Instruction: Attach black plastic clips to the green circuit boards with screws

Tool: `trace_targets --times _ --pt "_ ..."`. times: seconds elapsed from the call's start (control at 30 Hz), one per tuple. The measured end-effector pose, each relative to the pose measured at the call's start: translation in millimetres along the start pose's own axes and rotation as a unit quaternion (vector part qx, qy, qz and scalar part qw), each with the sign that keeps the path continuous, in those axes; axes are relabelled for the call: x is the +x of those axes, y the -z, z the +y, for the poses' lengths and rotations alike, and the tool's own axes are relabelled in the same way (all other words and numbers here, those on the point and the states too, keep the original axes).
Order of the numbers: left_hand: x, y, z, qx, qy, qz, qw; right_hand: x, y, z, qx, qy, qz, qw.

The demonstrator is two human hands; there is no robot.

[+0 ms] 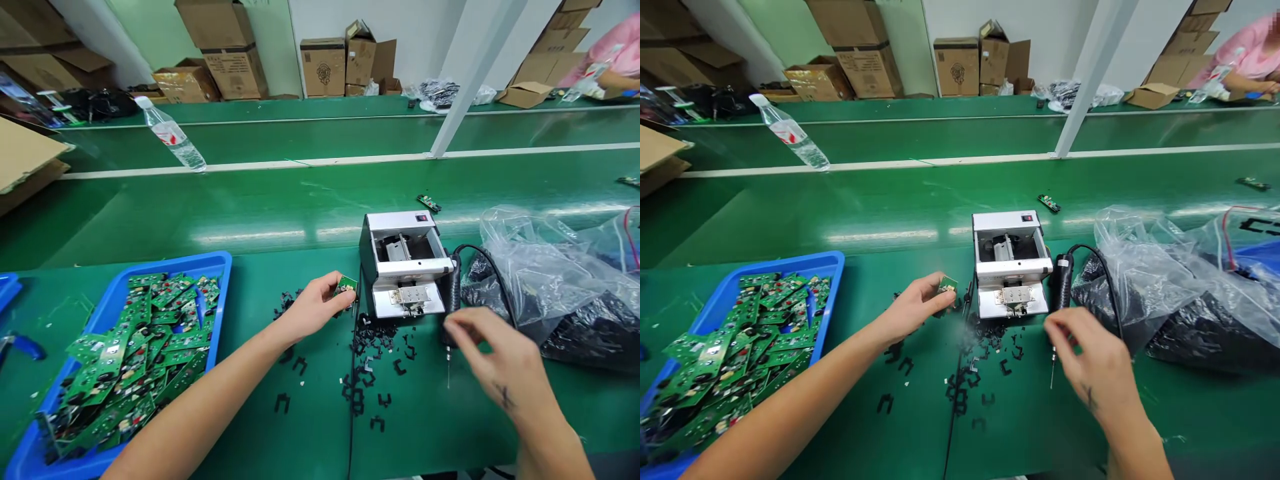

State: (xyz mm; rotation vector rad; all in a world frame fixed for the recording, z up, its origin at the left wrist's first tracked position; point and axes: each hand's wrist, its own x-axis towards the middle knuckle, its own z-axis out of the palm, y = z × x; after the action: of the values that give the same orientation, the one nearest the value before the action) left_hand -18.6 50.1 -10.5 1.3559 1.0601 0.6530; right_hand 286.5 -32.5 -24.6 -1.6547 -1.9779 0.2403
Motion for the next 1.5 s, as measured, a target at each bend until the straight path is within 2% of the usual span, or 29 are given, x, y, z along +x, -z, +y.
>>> trace_targets --times 0.07,0.13,0.27,0.37,0.53,0.6,0.67,0.73,0.83,0.9,1.0,1.13,1.27,1.5 --pt "0 -0.5 -1 0.014 0.022 -0.027 0.999 -16 -9 -8 0.046 0.144 -0.105 0.983" --pt "1 -0.9 -3 0.037 0.036 -0.057 0.997 -27 -23 -13 0.014 0.228 -0.181 0.956" --pt "0 -0.7 -7 0.084 0.049 -0.115 0.989 -27 -44 -12 -0.079 0.326 -0.213 0.918" --pt "-3 -1.1 -7 0.11 0.073 -0.163 0.978 -20 -50 -8 -0.086 0.354 -0.228 0.903" --pt "-8 -3.7 -4 0.127 0.047 -0.177 0.975 -15 -48 -6 -0.05 0.316 -0.248 0.914" --pt "-10 -5.3 -3 0.139 0.045 -0.18 0.973 -12 -43 -8 0.016 0.276 -0.243 0.93" --pt "-12 -7.8 -3 0.143 0.048 -0.176 0.973 -6 -34 -13 0.131 0.22 -0.238 0.937" --pt "-13 -11.5 -2 0.132 0.044 -0.167 0.976 4 -25 -21 0.232 0.166 -0.22 0.933" --pt "-15 -17.1 0 0.114 0.005 -0.146 0.983 18 -17 -34 0.315 0.114 -0.16 0.929" --pt "-15 -19.6 0 0.101 -0.025 -0.135 0.985 23 -18 -40 0.356 0.095 -0.121 0.922" --pt "-16 -21.0 0 0.076 -0.044 -0.129 0.988 24 -24 -44 0.398 0.062 -0.108 0.909" --pt "-18 -21.8 -1 0.056 -0.043 -0.128 0.989 20 -32 -43 0.432 0.063 -0.117 0.892" --pt "-18 -23.1 -2 0.057 -0.042 -0.126 0.99 21 -35 -44 0.432 0.056 -0.113 0.893" --pt "-19 -23.4 -2 0.068 -0.06 -0.127 0.988 21 -39 -44 0.306 0.076 -0.08 0.946"
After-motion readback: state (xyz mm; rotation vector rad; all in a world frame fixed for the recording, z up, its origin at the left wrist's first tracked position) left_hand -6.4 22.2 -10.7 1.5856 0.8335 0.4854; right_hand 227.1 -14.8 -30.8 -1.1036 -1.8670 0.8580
